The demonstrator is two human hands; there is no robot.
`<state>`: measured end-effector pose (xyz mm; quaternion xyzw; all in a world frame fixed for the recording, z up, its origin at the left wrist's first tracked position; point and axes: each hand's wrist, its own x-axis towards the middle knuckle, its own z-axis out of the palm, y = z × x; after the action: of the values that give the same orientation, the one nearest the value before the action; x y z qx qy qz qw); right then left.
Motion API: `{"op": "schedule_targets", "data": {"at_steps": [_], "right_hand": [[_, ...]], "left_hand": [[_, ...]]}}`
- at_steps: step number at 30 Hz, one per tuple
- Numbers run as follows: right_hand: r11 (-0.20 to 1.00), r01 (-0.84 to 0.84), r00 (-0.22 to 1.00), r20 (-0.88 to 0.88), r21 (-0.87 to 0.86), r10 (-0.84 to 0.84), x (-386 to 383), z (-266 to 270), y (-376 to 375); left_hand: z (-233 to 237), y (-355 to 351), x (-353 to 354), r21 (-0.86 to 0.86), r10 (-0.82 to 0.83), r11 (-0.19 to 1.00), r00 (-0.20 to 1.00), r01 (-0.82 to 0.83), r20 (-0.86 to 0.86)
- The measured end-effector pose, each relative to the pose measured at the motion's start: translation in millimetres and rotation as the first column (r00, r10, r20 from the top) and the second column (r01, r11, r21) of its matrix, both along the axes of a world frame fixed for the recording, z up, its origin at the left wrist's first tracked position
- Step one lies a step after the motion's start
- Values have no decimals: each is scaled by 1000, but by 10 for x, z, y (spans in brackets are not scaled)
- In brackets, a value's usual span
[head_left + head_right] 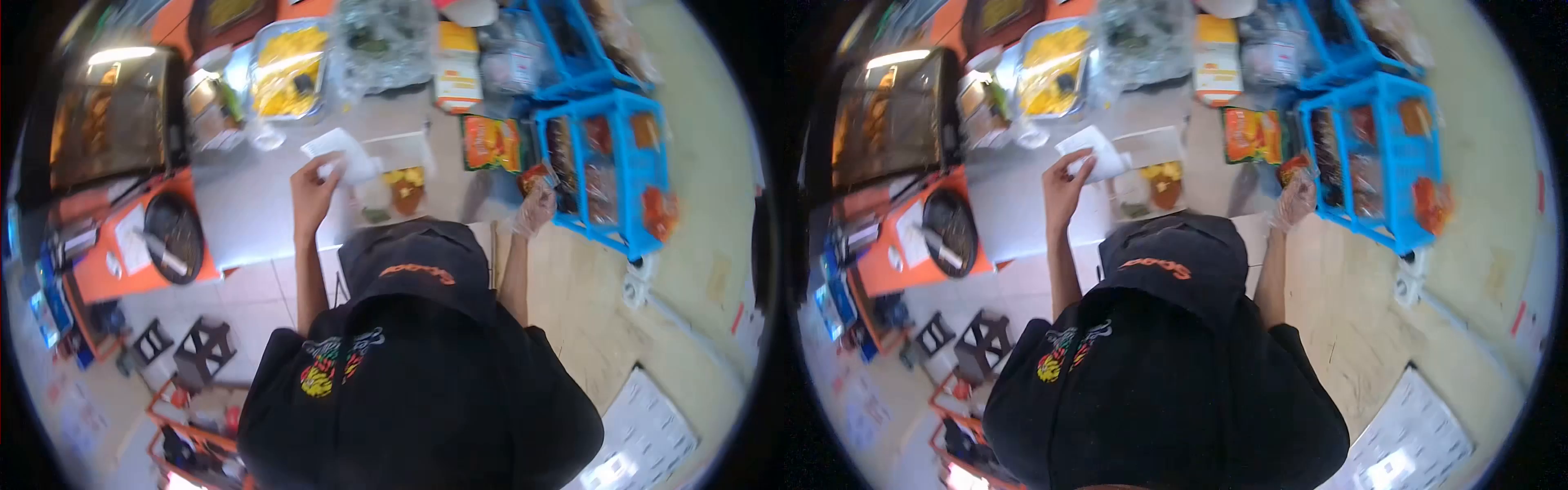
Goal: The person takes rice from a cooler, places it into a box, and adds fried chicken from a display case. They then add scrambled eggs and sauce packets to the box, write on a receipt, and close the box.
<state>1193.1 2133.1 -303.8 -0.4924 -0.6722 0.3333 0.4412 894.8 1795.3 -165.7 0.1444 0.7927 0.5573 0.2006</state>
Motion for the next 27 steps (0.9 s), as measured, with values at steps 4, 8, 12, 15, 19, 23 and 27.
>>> {"op": "schedule_targets", "data": {"at_steps": [4, 8, 12, 15, 19, 23, 27], "right_hand": [[816, -565, 825, -80, -120, 560, -693, 385, -693], [284, -851, 509, -557, -442, 656, -1456, 786, -1371], [116, -796, 504, -545, -594, 670, -1832, 703, -1843], [498, -750, 605, -145, -435, 783, -1941, 525, -2045], [447, -661, 510, 76, -603, 857, -1938, 333, -2211], [415, -654, 420, 153, -632, 894, -1862, 170, -2172], [349, -696, 343, 137, -628, 929, -1887, 222, -2280]], "left_hand": [[176, -122, -71, 77, 134, 987, 989, -139, 62], [355, -277, -108, 110, 228, 966, 972, -233, 56], [425, -467, -9, 72, 313, 947, 950, -313, 11], [350, -642, 126, 35, 378, 925, 926, -378, 18], [186, -787, 328, 109, 457, 881, 888, -461, 59], [173, -872, 455, 140, 492, 855, 866, -499, 85], [104, -935, 475, 70, 488, 867, 870, -493, 69]]}}
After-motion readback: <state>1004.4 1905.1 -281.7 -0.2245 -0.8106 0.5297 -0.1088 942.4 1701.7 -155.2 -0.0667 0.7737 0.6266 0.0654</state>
